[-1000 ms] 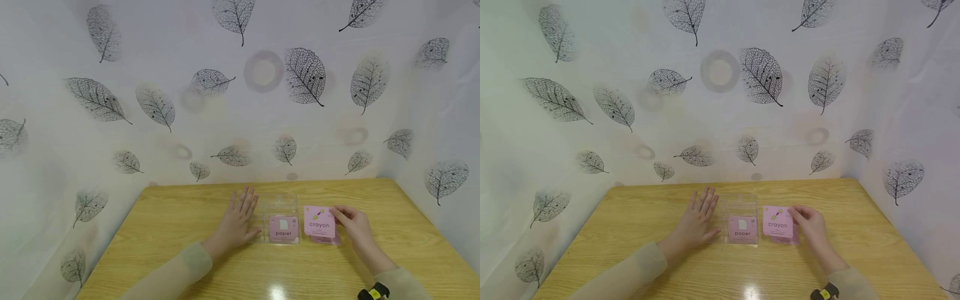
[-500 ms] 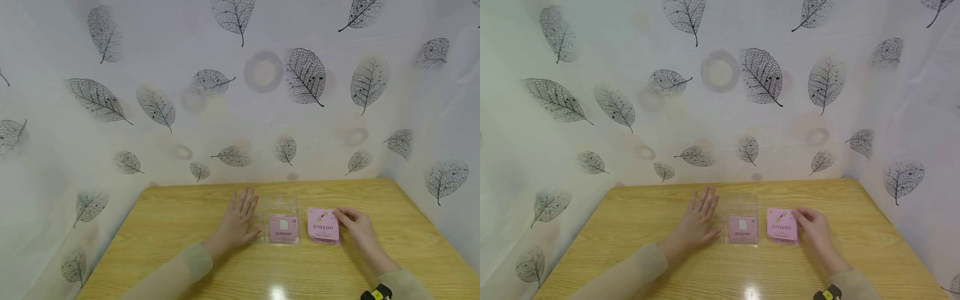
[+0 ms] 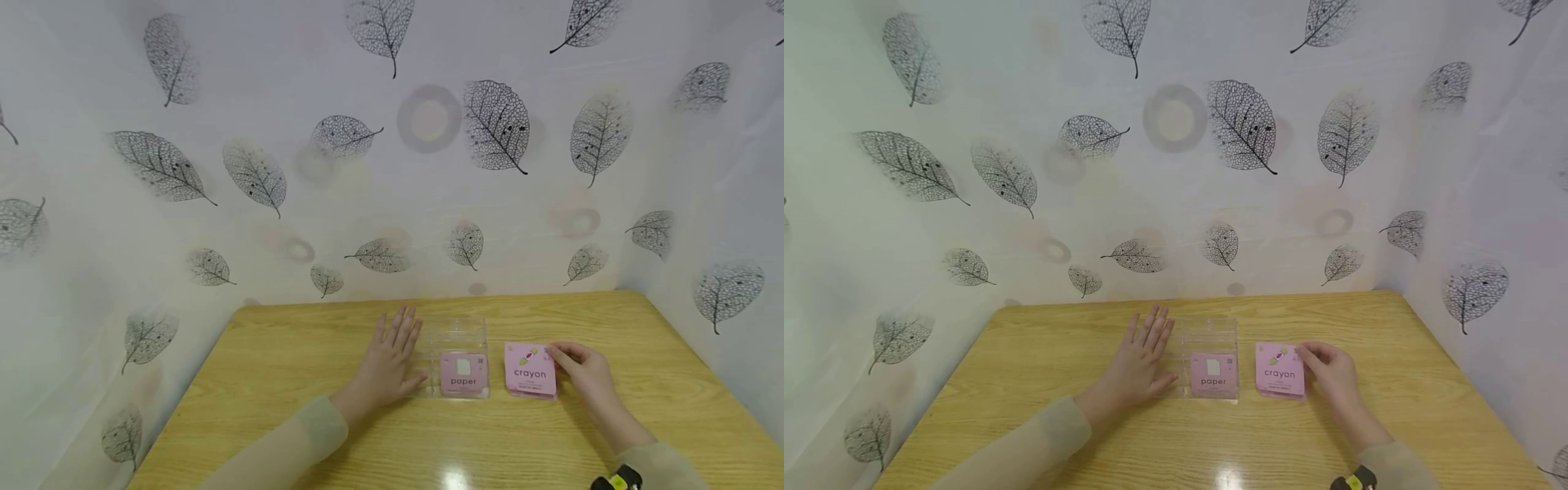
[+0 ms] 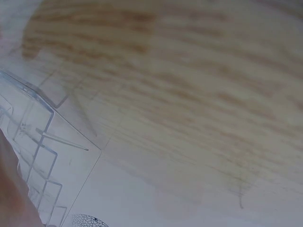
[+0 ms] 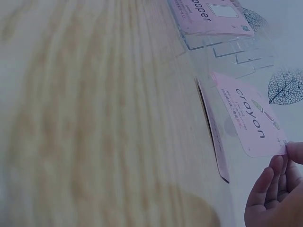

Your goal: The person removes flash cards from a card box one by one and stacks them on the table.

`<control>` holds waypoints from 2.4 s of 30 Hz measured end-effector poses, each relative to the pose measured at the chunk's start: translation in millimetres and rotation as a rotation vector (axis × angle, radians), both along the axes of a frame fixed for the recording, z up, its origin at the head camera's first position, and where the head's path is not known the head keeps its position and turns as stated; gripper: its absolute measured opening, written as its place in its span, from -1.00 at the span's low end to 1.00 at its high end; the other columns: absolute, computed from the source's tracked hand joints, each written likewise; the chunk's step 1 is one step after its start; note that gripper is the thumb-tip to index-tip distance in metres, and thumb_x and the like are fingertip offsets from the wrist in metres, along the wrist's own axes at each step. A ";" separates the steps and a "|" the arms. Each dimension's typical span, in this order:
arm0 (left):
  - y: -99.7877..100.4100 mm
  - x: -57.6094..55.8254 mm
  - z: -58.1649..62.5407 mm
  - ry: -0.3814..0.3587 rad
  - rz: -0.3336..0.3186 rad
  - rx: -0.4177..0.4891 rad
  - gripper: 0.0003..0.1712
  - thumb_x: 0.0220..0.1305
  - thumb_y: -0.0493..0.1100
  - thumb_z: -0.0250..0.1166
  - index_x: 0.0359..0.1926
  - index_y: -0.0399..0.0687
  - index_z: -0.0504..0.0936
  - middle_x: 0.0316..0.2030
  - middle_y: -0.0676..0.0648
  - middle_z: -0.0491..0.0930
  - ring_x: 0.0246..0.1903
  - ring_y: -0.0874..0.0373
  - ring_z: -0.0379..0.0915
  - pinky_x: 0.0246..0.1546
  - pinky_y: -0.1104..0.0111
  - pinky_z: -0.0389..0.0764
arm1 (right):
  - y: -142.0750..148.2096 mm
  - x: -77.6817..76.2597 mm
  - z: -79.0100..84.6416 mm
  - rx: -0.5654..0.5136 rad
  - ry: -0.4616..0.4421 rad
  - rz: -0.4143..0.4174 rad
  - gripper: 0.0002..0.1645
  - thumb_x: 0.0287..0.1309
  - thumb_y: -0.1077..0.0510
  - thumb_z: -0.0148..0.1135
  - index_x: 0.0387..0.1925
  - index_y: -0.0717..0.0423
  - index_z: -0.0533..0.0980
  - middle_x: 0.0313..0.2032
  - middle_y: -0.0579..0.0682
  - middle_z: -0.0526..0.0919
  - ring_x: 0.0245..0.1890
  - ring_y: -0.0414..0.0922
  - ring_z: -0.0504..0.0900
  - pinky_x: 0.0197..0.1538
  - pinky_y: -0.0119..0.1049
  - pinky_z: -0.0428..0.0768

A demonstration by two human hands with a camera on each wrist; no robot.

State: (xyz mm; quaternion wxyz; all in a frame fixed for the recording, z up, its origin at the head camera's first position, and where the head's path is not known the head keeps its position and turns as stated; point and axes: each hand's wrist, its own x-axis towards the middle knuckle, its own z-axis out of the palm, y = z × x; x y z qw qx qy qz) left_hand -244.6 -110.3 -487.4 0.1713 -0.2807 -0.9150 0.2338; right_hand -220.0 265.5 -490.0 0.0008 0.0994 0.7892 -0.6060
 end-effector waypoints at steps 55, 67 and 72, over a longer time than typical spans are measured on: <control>-1.3 -1.5 -1.5 0.023 -0.008 -0.005 0.18 0.47 0.61 -0.25 0.71 -0.18 -0.06 0.71 -0.27 -0.13 0.71 -0.20 -0.17 0.68 -0.14 0.05 | -3.6 -2.3 -7.5 0.260 -0.019 -0.086 -0.57 0.51 0.12 0.23 0.16 0.42 0.58 -0.21 0.03 0.66 -0.29 -0.30 0.48 -0.37 -0.49 0.56; -1.6 -1.9 -3.1 0.016 -0.007 -0.006 0.19 0.47 0.62 -0.28 0.71 -0.18 -0.08 0.72 -0.28 -0.18 0.72 -0.20 -0.21 0.69 -0.14 0.02 | -6.2 -1.5 -7.3 0.304 0.018 -0.089 -0.61 0.48 0.17 0.23 0.12 0.43 0.61 -0.18 0.15 0.73 -0.35 -0.38 0.48 -0.37 -0.52 0.54; -2.2 -2.2 -4.5 0.034 -0.020 0.008 0.19 0.46 0.62 -0.25 0.71 -0.18 -0.06 0.71 -0.27 -0.09 0.71 -0.20 -0.18 0.68 -0.14 0.04 | -5.3 -0.4 -7.9 0.310 0.033 -0.081 -0.62 0.49 0.20 0.20 0.13 0.44 0.61 -0.21 0.11 0.71 -0.37 -0.33 0.46 -0.43 -0.47 0.53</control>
